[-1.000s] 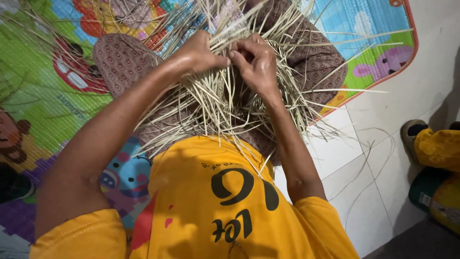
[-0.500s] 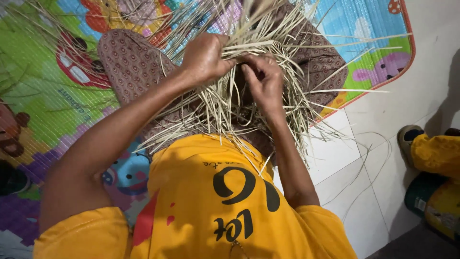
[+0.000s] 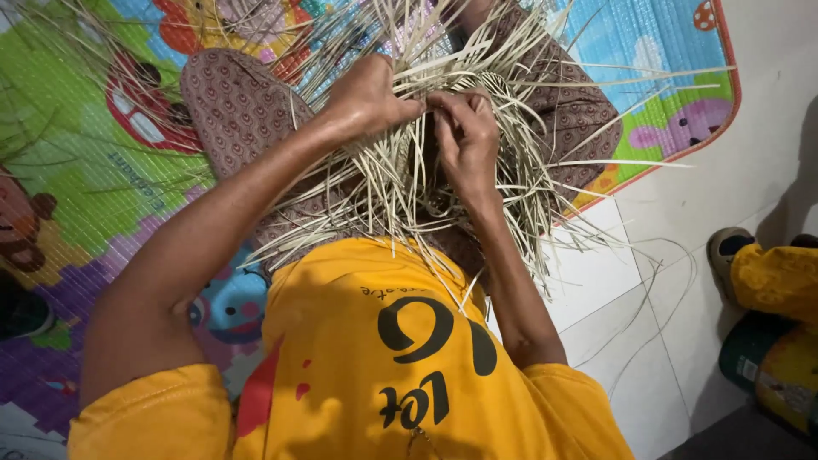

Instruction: A person is sitting on the floor weaving a basket using dried straw strands.

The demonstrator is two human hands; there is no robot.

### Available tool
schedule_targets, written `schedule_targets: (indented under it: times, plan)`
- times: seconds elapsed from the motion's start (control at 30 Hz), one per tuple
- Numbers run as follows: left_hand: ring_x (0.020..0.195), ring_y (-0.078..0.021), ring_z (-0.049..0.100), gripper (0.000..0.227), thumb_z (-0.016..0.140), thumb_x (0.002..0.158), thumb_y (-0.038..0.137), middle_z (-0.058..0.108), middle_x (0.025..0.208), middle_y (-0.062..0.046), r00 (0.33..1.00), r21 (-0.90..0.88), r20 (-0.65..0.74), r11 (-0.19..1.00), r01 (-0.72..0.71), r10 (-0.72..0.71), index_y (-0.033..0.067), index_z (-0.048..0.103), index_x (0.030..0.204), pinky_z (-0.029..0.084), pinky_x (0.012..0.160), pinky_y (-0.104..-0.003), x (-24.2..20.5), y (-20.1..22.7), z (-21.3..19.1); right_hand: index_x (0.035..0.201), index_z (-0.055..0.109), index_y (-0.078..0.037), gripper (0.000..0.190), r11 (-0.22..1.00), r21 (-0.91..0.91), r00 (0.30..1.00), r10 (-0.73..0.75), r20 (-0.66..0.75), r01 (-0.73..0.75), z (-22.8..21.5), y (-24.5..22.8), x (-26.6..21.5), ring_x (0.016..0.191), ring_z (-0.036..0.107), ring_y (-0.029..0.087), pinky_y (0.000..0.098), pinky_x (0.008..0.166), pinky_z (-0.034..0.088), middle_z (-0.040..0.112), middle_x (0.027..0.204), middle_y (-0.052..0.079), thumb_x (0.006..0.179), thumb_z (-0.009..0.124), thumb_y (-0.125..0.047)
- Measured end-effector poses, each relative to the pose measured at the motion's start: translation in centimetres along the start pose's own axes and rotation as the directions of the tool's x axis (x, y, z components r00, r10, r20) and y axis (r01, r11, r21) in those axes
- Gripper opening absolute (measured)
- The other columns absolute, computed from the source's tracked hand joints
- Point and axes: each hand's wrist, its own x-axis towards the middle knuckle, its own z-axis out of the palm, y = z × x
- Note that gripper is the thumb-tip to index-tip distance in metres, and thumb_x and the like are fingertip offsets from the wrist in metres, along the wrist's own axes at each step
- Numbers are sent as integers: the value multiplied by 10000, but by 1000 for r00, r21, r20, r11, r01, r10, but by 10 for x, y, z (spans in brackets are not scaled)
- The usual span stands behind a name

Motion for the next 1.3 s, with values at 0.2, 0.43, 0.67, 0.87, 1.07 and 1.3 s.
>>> schedule_targets:
  times: [0.2, 0.43, 0.67, 0.87, 1.07, 1.3]
  plan:
    - [366, -58, 339, 450, 870, 908, 359, 422, 571, 64, 1000, 35, -14, 999, -8, 8, 105, 553, 715, 278, 267, -243, 7, -7, 5, 1098, 752, -46, 162, 993, -43, 994, -109, 8, 109, 3, 10, 0, 695, 493, 156, 229, 497, 435, 567, 963, 94, 982, 662, 22]
    - [328, -115, 405, 191, 777, 826, 81, 538, 547, -13, 950, 286, -111, 925, -249, 291, -36, 718, 965, 336, 223, -279, 7, -13, 16, 1135, 763, -53, 194, 893, -430, 986, -71, 151, 130, -4, 8, 4, 585, 455, 165, 287, 442, 426, 570, 781, 63, 997, 635, -97]
    - [366, -96, 432, 275, 795, 855, 109, 534, 650, -14, 994, -3, -41, 995, -102, 102, -56, 663, 1032, 343, 227, -239, -2, 1, -1, 976, 780, -74, 105, 994, 40, 989, 100, 109, -105, -9, -2, 11, 738, 543, 151, 222, 562, 519, 596, 935, 61, 888, 774, -15]
    - [400, -81, 360, 288, 834, 858, 179, 445, 651, 33, 997, 9, -33, 997, -72, 73, 10, 625, 962, 298, 273, -242, 5, -4, 1, 944, 755, -71, 55, 979, 140, 979, 125, 159, -147, -10, 1, 15, 728, 539, 153, 238, 584, 508, 599, 898, 60, 908, 769, -31]
    - [470, -113, 465, 576, 812, 806, 68, 469, 746, 7, 997, -166, 75, 985, 41, -29, -71, 493, 1266, 414, 331, -210, 8, 2, -11, 957, 704, -65, 76, 982, 188, 988, -21, 150, -8, -9, 1, 6, 716, 521, 165, 272, 540, 480, 533, 937, 68, 938, 729, -134]
    - [1026, -325, 672, 832, 883, 746, 312, 588, 1189, -191, 995, -143, 94, 988, 50, -36, -45, 451, 1362, 650, 804, -374, 5, 2, -17, 860, 663, -41, 43, 930, 339, 948, -224, 225, 140, -41, -122, -18, 822, 565, 198, 318, 737, 508, 607, 882, 81, 897, 675, -22]
